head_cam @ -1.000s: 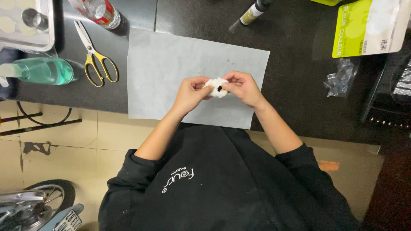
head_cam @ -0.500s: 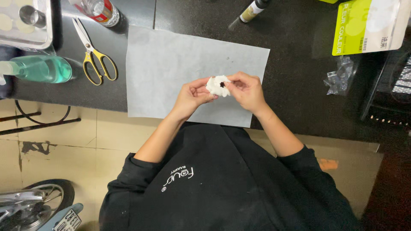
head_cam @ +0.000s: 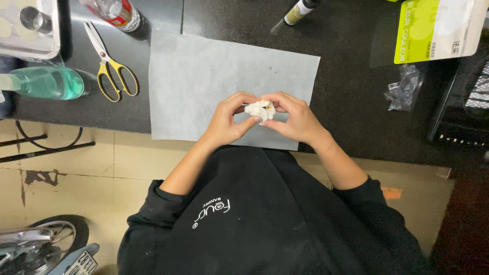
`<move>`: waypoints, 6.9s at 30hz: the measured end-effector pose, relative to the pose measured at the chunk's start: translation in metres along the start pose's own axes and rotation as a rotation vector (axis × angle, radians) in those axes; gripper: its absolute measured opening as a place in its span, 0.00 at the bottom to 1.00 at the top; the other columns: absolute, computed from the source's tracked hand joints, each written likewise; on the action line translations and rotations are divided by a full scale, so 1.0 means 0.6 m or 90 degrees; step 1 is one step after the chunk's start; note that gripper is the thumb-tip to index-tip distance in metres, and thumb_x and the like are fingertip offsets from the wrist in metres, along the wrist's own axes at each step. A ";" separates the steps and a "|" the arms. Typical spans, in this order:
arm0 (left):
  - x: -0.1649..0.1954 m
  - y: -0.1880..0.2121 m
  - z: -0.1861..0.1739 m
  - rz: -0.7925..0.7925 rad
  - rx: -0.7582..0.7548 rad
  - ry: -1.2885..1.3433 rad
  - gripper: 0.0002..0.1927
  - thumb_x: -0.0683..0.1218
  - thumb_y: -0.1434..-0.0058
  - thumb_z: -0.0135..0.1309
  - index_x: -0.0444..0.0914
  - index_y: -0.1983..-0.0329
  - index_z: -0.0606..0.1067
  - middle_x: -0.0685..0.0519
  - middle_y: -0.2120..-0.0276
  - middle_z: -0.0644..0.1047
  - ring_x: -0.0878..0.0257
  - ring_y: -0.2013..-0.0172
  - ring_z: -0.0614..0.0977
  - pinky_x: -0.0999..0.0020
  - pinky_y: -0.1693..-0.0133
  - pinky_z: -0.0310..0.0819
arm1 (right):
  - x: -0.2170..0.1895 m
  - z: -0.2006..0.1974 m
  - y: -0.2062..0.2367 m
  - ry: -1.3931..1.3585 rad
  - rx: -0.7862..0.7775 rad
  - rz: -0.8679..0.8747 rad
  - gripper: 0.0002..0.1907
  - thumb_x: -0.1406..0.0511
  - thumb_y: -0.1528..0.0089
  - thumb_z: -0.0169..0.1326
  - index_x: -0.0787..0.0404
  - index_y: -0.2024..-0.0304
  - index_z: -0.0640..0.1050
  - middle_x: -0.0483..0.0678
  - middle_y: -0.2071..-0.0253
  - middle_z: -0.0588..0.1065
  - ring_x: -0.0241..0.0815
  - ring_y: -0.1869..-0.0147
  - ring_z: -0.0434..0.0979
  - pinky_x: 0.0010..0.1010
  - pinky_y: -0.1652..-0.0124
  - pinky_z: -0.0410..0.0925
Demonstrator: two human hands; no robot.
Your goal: The person unwraps a block of white fondant, cuts the plastic wrap with scissors, and kneads and shapes the fondant by hand on parchment paper. They spray the work surface, add coloring from a small bottle, and continue pinching and forming the fondant into a flower-like shape.
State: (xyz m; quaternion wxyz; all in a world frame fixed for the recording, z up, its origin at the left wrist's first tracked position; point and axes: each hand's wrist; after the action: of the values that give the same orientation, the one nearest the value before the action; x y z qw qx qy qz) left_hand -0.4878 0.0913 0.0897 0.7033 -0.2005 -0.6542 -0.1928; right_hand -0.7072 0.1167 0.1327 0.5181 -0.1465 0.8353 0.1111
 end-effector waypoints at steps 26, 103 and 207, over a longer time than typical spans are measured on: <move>0.054 0.045 0.034 -0.031 -0.012 0.317 0.10 0.45 0.27 0.53 0.32 0.52 0.74 0.54 0.58 0.77 0.70 0.58 0.76 0.74 0.55 0.71 | -0.040 -0.022 0.046 -0.366 0.003 -0.076 0.13 0.62 0.30 0.53 0.69 0.56 0.77 0.49 0.61 0.75 0.35 0.59 0.72 0.25 0.58 0.66; -0.288 -0.145 0.077 -0.138 0.108 -0.719 0.33 0.58 0.37 0.49 0.36 0.34 0.65 0.45 0.30 0.63 0.47 0.29 0.59 0.37 0.32 0.45 | 0.326 0.069 0.031 -0.003 0.017 -0.085 0.03 0.68 0.40 0.60 0.59 0.65 0.80 0.48 0.65 0.77 0.49 0.65 0.79 0.36 0.65 0.72; -0.243 -0.037 0.028 -0.114 0.159 -0.588 0.12 0.49 0.30 0.47 0.37 0.51 0.74 0.45 0.68 0.78 0.48 0.64 0.79 0.56 0.66 0.72 | 0.255 0.159 -0.003 0.258 0.132 -0.125 0.12 0.71 0.46 0.60 0.65 0.59 0.79 0.52 0.59 0.74 0.54 0.54 0.75 0.39 0.55 0.71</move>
State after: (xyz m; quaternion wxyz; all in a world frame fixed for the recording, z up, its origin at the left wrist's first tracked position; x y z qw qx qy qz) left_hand -0.5239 0.0829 -0.0542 0.3390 -0.1217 -0.9307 -0.0637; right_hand -0.6915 0.1272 -0.0467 0.3603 -0.1923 0.9110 -0.0574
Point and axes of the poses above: each hand's wrist, its own y-axis away from the middle knuckle, its own z-axis out of the palm, x = y × z
